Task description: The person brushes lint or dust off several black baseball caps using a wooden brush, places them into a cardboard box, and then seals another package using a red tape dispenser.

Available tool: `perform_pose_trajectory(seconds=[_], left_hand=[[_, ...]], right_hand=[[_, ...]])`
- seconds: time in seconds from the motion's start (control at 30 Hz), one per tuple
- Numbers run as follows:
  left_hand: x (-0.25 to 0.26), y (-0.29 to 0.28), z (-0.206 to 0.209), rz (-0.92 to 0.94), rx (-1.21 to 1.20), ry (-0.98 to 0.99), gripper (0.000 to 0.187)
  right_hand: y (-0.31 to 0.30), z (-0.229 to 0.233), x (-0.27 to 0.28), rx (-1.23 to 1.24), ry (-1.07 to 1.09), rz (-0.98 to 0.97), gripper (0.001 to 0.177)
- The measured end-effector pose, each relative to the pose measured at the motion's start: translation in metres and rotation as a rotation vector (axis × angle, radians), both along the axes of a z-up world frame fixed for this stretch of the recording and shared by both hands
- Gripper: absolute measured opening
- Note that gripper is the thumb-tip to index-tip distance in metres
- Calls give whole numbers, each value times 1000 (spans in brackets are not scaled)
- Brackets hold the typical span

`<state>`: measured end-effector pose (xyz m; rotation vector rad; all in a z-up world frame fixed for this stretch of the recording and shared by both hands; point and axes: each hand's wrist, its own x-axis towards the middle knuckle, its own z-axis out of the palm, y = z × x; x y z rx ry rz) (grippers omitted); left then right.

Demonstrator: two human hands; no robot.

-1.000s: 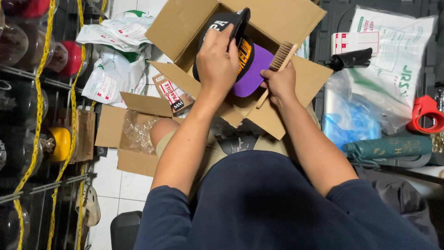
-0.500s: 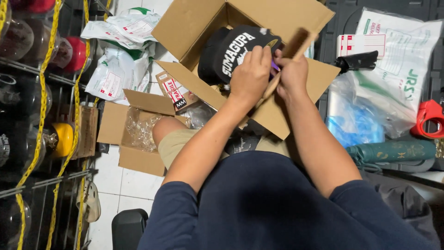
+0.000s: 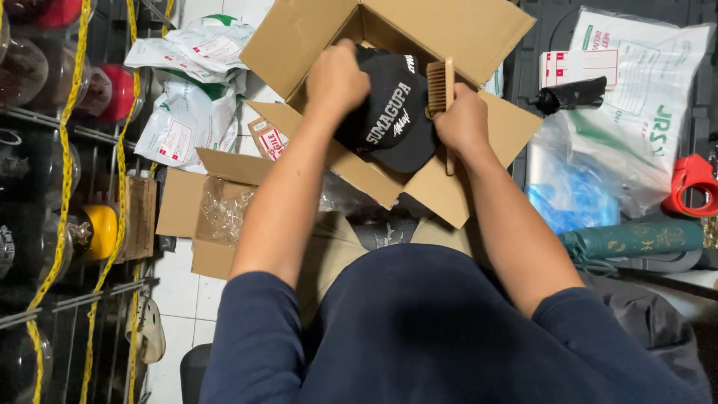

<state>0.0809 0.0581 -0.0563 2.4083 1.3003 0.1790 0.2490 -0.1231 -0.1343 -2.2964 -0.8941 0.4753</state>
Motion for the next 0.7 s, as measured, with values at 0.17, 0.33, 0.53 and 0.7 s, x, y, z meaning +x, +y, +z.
perform_pose_trajectory(seconds=[0.17, 0.33, 0.53, 0.7], left_hand=[[-6, 54, -68, 23, -238, 54, 54], [-5, 10, -36, -39, -382, 74, 60], [-3, 32, -98, 29, -359, -57, 26], [-1, 33, -95, 75, -361, 17, 40]], right_hand=[[-16, 18, 21, 243, 156, -128, 41], [-35, 5, 47, 283, 289, -143, 51], [-31, 5, 28, 210, 326, -121, 48], [-24, 14, 27, -47, 53, 119, 36]])
